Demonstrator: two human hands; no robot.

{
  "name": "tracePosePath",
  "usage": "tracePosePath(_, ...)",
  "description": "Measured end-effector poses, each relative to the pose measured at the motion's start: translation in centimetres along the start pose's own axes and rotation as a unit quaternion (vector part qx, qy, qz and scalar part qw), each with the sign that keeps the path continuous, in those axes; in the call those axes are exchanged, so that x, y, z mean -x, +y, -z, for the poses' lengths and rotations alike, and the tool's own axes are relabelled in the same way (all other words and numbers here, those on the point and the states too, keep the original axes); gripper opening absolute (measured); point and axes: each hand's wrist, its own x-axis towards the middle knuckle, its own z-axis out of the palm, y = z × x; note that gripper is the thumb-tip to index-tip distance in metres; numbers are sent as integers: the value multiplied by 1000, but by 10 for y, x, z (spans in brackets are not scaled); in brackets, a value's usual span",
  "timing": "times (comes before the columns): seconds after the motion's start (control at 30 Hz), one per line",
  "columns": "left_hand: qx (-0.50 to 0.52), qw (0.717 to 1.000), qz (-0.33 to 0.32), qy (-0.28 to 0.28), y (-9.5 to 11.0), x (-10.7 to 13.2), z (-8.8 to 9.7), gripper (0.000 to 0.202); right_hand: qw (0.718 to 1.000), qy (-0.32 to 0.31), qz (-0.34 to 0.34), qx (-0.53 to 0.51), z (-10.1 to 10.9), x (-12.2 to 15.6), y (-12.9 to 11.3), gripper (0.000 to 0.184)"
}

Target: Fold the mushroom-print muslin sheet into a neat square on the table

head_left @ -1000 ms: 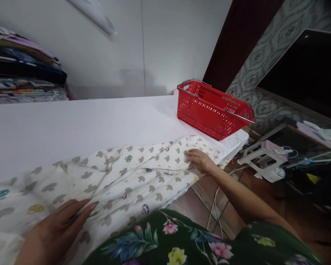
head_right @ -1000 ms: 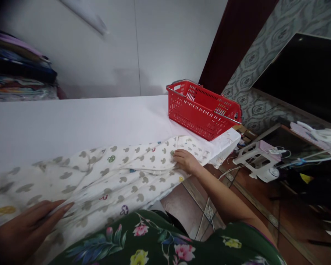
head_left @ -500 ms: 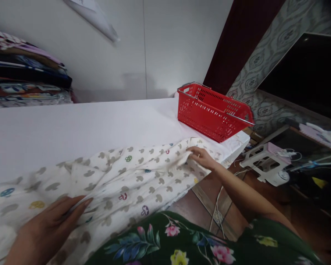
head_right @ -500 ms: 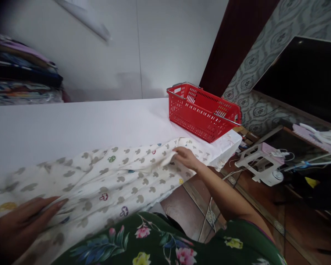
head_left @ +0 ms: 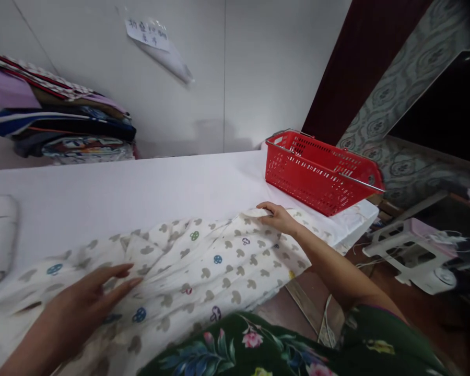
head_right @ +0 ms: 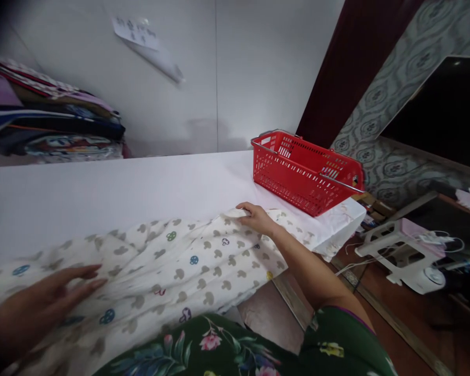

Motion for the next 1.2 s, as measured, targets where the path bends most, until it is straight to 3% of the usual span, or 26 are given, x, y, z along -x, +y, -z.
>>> tracePosePath(0.07, 18, 999, -34, -19, 34, -8, 13, 39, 1000, 1, 26, -9, -2, 2, -18, 30)
tracePosePath(0.13, 32, 992, -121, -33, 74, -16, 15, 44, 998, -7, 57, -15, -10, 4, -39, 25)
tracePosePath(0.23, 21, 973, -229, -20, 124, -28, -2, 43, 995, -17, 95, 8, -32, 12, -67, 24)
tracePosePath(0.3, -5, 964, -265, 15, 142, -33, -19, 43, 993, -25, 114, 26, -49, 23, -80, 27)
tracePosePath(0.4, -27, 957, -286, 43, 142, -31, -40, 26, 990, -66, 125, 17, -69, 43, -86, 30)
tracePosePath(0.47, -14, 952, -304, 45, 134, -25, -49, 19, 989, -108, 96, -37, -74, 53, -83, 36)
tracePosePath(0.57, 13, 940, -338, 42, 123, -15, -54, 25, 984, -135, 12, -118, -74, 56, -73, 36)
tracePosePath(0.67, 18, 928, -371, 40, 119, -10, -56, 28, 984, -142, -43, -95, -74, 52, -65, 26)
tracePosePath(0.93, 10, 913, -405, 58, 118, -5, -64, 20, 946, -306, -44, -94, -88, 48, -55, 15)
tracePosePath(1.03, 39, 914, -402, 35, 116, -4, -63, 19, 957, -276, -43, -83, -83, 43, -52, 24)
tracePosePath(1.2, 90, 923, -373, -45, 115, -6, -55, 20, 987, -105, -77, -98, -73, 36, -60, 31)
